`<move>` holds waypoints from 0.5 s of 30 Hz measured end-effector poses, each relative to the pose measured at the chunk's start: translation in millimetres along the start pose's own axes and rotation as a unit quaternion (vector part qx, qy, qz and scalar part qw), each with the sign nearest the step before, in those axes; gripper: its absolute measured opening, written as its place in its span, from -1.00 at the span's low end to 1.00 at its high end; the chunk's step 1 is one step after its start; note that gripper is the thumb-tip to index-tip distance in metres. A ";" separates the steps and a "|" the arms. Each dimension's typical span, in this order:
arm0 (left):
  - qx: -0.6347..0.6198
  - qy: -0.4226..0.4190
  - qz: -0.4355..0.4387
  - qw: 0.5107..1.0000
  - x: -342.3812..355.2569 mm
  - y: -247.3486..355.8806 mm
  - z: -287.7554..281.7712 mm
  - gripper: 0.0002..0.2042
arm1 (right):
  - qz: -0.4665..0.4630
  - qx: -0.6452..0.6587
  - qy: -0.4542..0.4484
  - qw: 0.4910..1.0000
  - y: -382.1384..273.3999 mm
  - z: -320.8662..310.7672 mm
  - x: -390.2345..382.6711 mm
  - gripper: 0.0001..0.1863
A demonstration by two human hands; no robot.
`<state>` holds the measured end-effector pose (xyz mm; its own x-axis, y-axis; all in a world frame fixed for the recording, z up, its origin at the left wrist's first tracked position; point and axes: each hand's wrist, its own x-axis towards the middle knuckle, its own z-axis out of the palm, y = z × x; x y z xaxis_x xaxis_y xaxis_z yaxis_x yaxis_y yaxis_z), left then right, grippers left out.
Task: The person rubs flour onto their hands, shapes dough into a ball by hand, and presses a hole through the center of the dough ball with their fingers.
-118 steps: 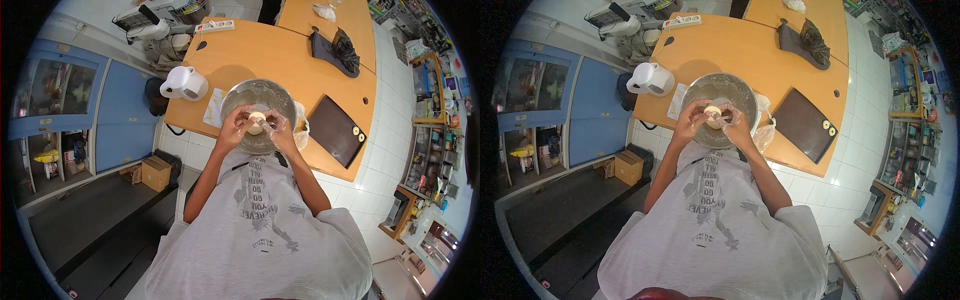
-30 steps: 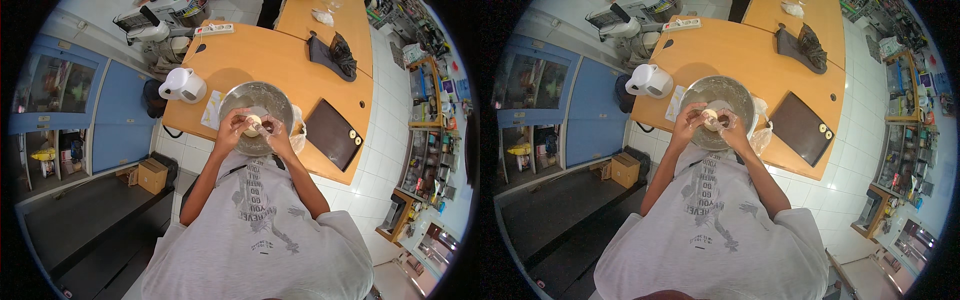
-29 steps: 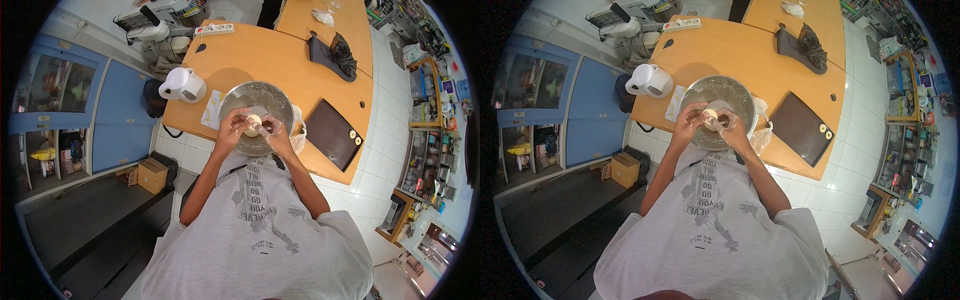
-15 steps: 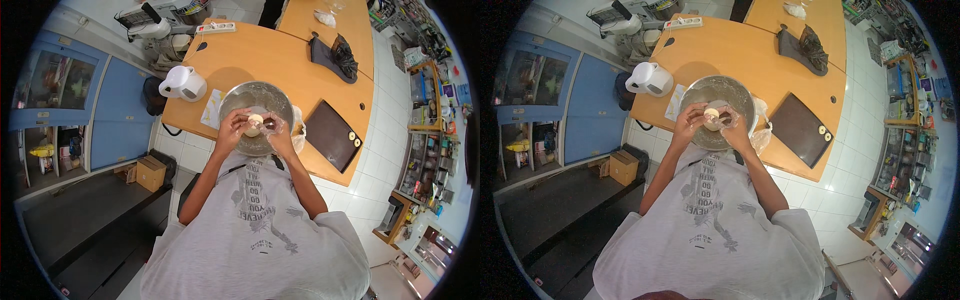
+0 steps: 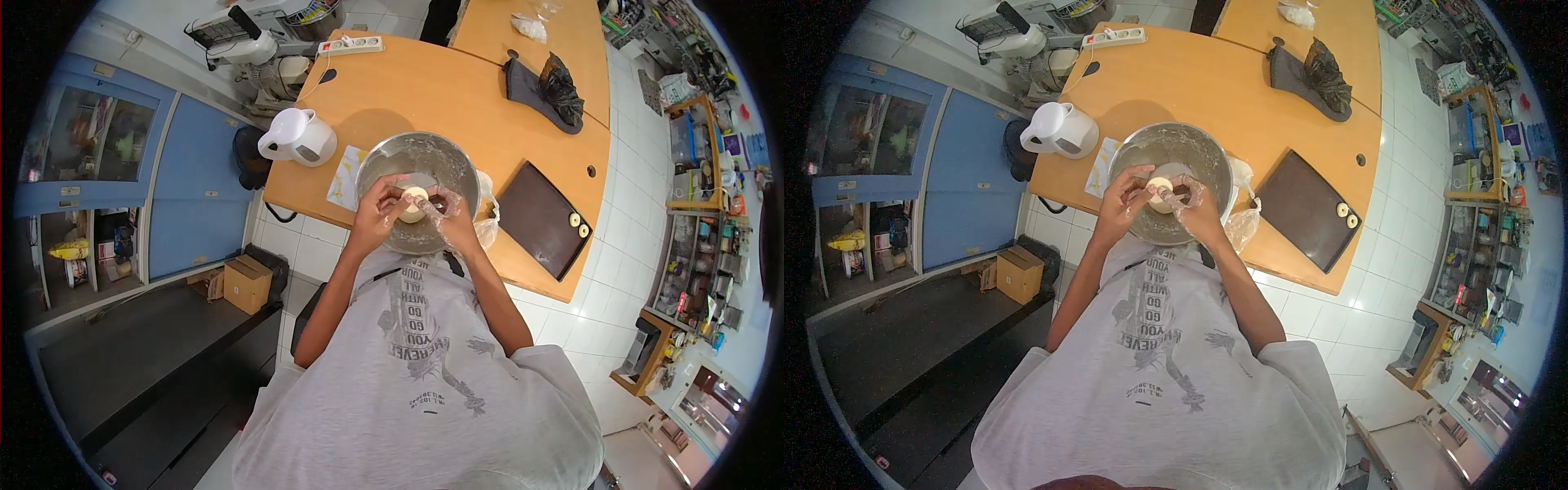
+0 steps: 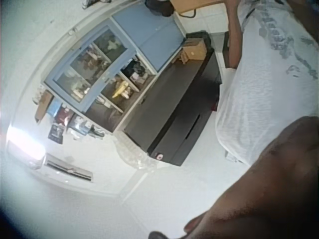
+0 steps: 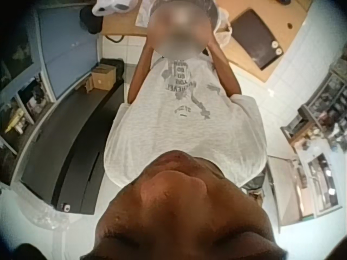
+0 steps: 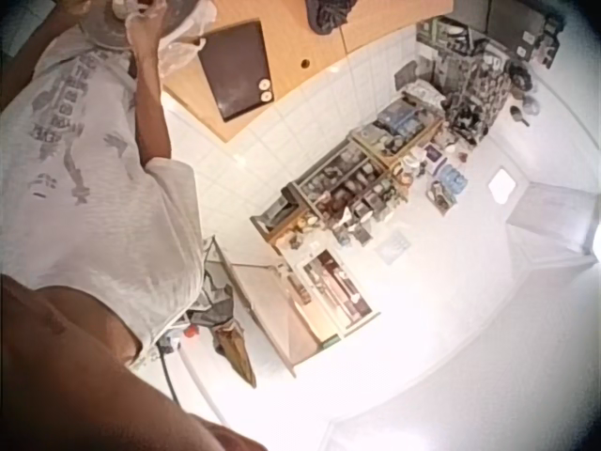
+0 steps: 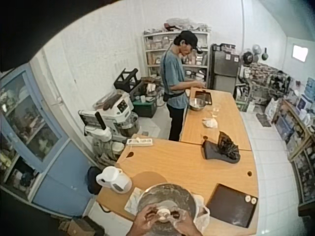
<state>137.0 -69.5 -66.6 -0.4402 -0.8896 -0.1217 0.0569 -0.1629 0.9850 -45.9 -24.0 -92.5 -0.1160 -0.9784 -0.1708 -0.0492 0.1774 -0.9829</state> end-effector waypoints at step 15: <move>-0.060 -0.014 -0.059 0.996 -0.6 -2.9 -1.6 -0.56 | -0.012 0.033 -0.022 0.999 -3.6 -1.1 -3.0 -0.74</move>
<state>138.6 -69.1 -69.6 -0.4741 -0.8497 -0.2306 0.1094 -0.3167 0.9422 -46.5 -21.6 -88.4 -0.0711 -0.9864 -0.1483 0.0150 0.1476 -0.9889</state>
